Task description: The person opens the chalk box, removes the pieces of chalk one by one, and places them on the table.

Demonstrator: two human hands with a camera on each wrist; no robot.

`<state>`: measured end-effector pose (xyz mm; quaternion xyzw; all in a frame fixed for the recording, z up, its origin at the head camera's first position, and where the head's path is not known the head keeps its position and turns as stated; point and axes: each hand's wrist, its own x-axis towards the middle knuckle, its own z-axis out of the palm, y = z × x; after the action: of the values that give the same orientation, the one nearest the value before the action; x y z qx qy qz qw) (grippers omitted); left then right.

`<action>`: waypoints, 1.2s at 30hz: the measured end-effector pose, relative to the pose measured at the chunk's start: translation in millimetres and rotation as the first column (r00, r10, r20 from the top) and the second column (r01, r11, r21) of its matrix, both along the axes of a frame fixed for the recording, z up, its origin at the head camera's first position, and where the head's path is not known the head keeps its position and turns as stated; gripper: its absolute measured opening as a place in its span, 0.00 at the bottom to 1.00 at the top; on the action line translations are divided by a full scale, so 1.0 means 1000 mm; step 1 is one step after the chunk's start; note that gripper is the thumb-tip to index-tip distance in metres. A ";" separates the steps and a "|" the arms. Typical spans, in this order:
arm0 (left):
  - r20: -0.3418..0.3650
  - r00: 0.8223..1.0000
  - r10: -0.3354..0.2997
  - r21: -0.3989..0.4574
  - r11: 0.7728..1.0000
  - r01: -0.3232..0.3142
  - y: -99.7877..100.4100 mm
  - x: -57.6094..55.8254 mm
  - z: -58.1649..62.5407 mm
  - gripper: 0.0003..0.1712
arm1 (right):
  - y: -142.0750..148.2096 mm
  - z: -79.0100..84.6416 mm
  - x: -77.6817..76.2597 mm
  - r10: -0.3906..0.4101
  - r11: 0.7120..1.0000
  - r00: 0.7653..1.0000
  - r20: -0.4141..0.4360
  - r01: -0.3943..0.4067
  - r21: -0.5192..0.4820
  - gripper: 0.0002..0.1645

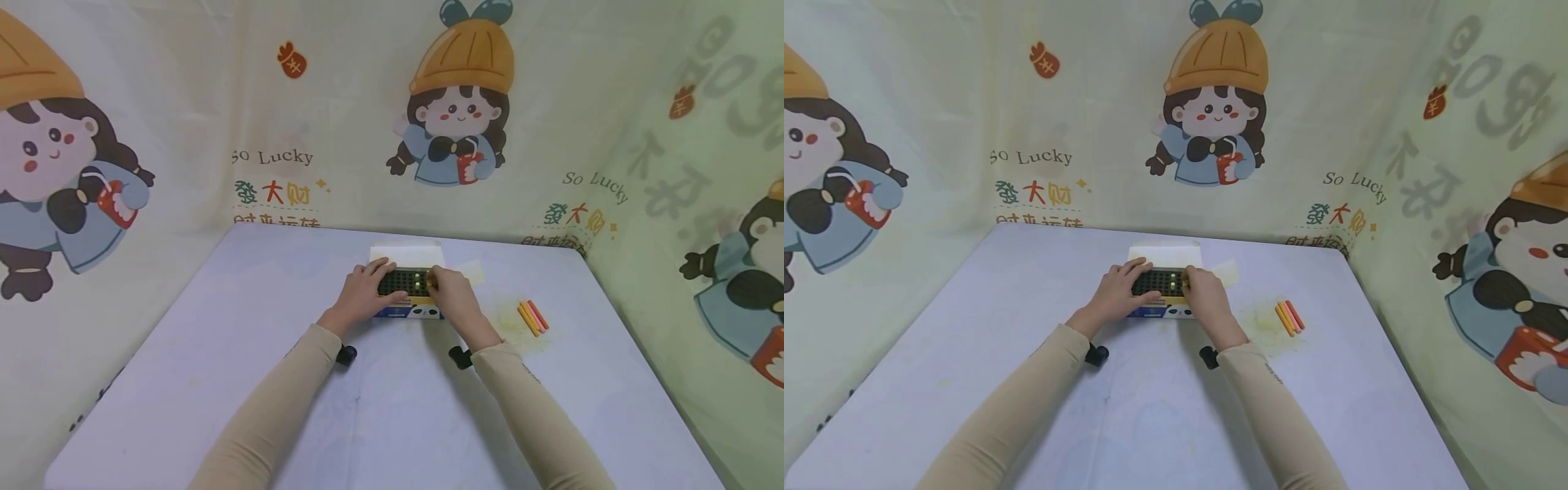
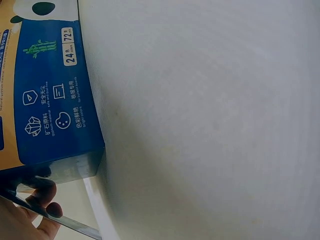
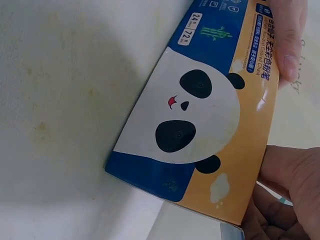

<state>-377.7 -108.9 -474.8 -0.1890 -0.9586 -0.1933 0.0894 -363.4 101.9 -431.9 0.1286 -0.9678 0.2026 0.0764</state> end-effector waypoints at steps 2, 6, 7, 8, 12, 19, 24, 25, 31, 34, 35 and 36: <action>0.002 1.000 0.000 0.001 1.000 0.000 0.000 0.000 0.000 0.49 | 0.000 -0.001 0.000 -0.005 1.000 1.000 -0.005 0.005 0.002 0.11; 0.003 1.000 0.004 0.003 1.000 -0.004 0.001 0.000 -0.001 0.48 | 0.001 -0.002 -0.001 -0.008 1.000 1.000 -0.017 0.008 -0.001 0.10; 0.002 1.000 0.005 0.002 1.000 -0.005 0.001 0.000 -0.001 0.48 | 0.001 -0.003 -0.001 -0.008 1.000 1.000 -0.020 0.008 -0.001 0.10; -0.001 1.000 0.005 0.003 1.000 -0.005 0.001 0.000 -0.002 0.49 | 0.001 -0.003 -0.001 -0.007 1.000 1.000 -0.020 0.007 -0.002 0.10; -0.007 1.000 0.003 0.008 1.000 -0.003 0.001 -0.001 -0.003 0.49 | 0.001 -0.005 -0.002 -0.013 1.000 1.000 -0.020 0.013 0.010 0.10; -0.016 1.000 0.005 0.014 1.000 -0.005 0.001 0.000 -0.002 0.48 | 0.001 -0.006 -0.003 0.003 1.000 0.999 -0.046 -0.002 0.008 0.09; -0.015 1.000 0.005 0.013 1.000 -0.005 0.001 -0.001 -0.003 0.49 | 0.003 -0.006 -0.002 0.028 1.000 0.998 -0.060 -0.027 0.010 0.09; -0.015 1.000 0.005 0.016 1.000 -0.005 0.001 -0.001 -0.003 0.49 | 0.003 -0.007 -0.003 0.032 0.999 0.997 -0.064 -0.031 0.014 0.09; -0.019 1.000 0.007 0.020 1.000 -0.006 0.001 -0.001 -0.004 0.49 | 0.004 -0.007 -0.002 0.043 0.999 0.997 -0.071 -0.042 0.017 0.08; -0.020 1.000 0.007 0.022 1.000 -0.007 0.000 -0.001 -0.004 0.49 | 0.004 -0.006 -0.002 0.039 0.999 0.997 -0.064 -0.038 0.013 0.08; -0.019 1.000 0.007 0.023 1.000 -0.006 0.000 -0.001 -0.004 0.49 | 0.004 -0.005 -0.002 0.038 0.999 0.997 -0.061 -0.037 0.012 0.08; -0.019 1.000 0.007 0.024 1.000 -0.006 0.000 -0.001 -0.004 0.49 | 0.004 -0.005 -0.001 0.035 0.999 0.998 -0.058 -0.034 0.012 0.07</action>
<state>-378.4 -108.7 -478.4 -0.1867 -0.9559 -0.2025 0.1014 -364.8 106.1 -436.4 0.1517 -0.9638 0.1949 0.1003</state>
